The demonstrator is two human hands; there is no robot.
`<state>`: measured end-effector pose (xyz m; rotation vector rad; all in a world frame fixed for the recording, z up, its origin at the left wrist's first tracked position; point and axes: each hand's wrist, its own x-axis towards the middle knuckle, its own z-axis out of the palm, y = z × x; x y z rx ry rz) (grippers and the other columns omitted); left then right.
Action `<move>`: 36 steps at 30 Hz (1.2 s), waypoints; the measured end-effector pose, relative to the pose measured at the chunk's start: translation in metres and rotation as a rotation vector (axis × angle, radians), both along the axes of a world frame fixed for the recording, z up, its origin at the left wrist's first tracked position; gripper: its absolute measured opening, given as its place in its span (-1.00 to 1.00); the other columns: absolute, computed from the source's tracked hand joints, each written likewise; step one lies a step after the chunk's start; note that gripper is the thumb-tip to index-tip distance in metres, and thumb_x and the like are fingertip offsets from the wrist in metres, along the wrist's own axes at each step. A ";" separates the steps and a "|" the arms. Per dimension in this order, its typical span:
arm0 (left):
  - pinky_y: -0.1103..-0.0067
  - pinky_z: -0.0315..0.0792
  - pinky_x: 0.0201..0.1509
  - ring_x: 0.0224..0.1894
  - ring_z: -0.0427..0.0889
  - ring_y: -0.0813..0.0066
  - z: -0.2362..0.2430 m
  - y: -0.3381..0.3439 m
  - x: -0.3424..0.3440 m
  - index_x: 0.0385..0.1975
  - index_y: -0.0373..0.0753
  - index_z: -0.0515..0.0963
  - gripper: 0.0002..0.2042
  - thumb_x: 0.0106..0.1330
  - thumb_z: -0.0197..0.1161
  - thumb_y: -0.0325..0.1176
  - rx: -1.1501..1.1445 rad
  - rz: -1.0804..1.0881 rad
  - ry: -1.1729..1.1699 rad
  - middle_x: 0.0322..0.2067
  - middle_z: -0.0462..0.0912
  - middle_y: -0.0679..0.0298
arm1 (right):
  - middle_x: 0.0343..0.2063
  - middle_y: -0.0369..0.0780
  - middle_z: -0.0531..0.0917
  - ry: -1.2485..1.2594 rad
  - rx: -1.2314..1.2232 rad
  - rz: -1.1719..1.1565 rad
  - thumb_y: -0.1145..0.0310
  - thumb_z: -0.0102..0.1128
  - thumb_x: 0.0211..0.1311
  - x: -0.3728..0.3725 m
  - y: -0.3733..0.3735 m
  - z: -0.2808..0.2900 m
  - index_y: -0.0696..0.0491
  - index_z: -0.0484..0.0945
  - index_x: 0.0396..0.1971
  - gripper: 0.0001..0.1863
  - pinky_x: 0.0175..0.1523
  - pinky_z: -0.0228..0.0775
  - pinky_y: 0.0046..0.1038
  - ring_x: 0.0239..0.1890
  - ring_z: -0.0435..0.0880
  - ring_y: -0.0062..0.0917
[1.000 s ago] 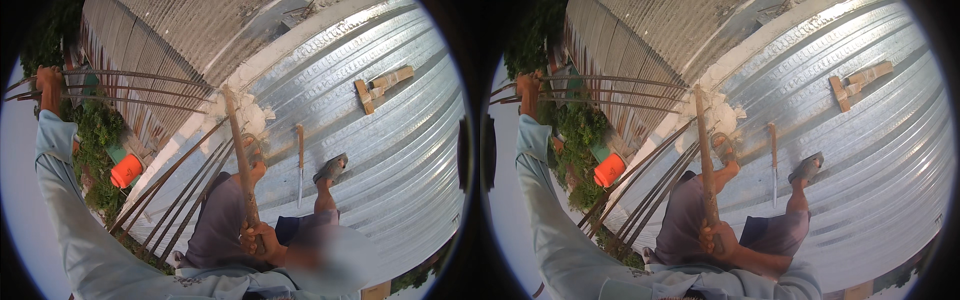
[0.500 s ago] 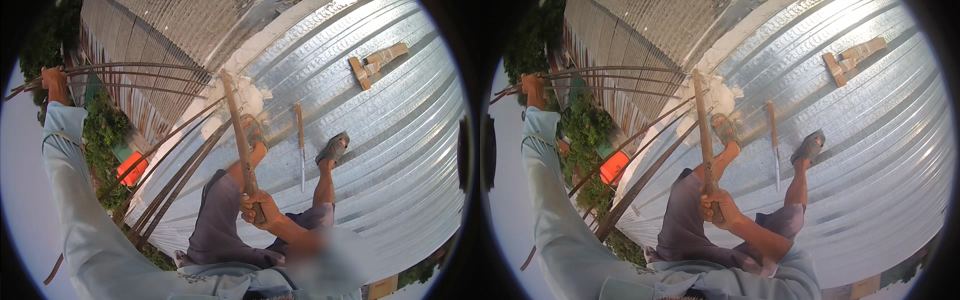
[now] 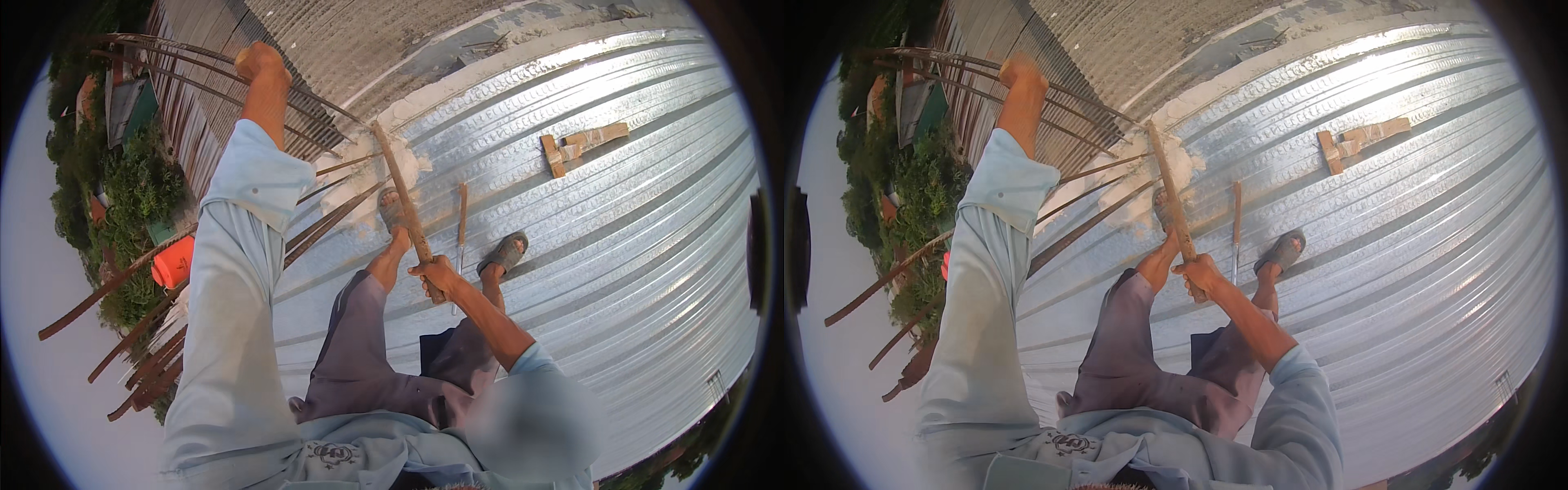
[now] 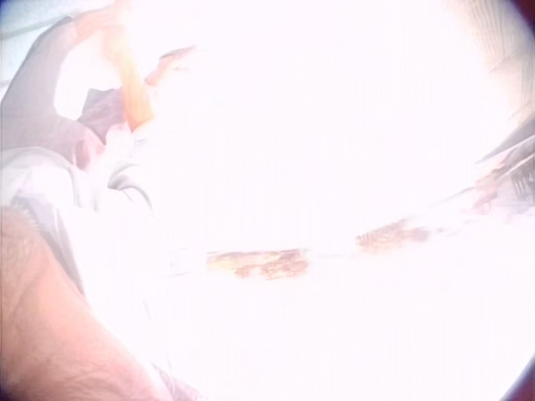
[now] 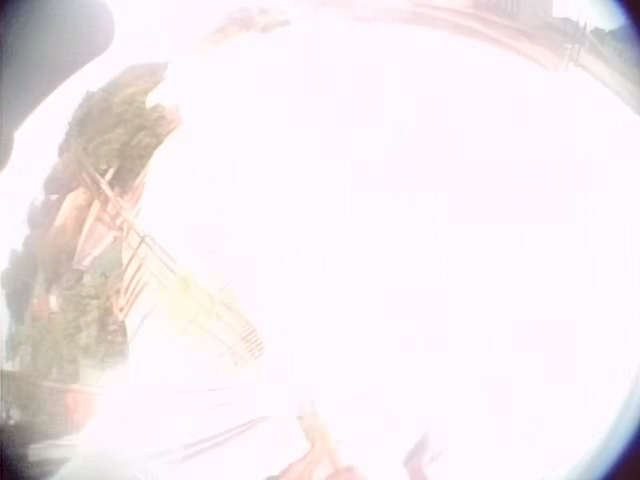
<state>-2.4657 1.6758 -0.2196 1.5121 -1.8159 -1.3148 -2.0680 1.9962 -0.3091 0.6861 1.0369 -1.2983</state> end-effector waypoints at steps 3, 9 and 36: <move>0.43 0.54 -0.09 -0.13 0.67 0.30 -0.016 0.131 0.115 0.03 -0.34 0.54 -0.73 0.40 0.16 -0.41 0.351 -0.219 0.098 -0.07 0.65 0.08 | -0.67 -0.19 0.52 0.193 0.131 0.170 0.39 0.42 0.07 -0.005 0.018 -0.002 0.22 0.53 -0.52 -0.75 -0.63 0.38 -0.35 -0.71 0.54 -0.49; 0.52 0.49 -0.07 -0.22 0.65 0.45 -0.039 0.186 0.378 -0.14 -0.37 0.64 -0.80 0.35 0.22 -0.41 0.332 -0.872 -0.228 -0.28 0.70 0.14 | -0.44 0.20 0.66 0.732 0.346 0.423 0.41 0.30 -0.05 0.020 0.087 -0.030 0.39 0.51 -0.37 -0.66 -0.20 0.51 -0.11 -0.34 0.71 0.02; 0.27 0.54 -0.12 -0.22 0.69 0.23 -0.030 0.291 0.462 0.04 -0.27 0.55 -0.51 0.45 0.08 0.07 0.916 -0.593 -0.441 -0.24 0.69 0.11 | -0.60 -0.10 0.60 0.524 0.302 0.380 0.34 0.37 -0.03 0.042 0.190 0.158 0.29 0.55 -0.32 -0.65 -0.51 0.41 -0.37 -0.63 0.58 -0.47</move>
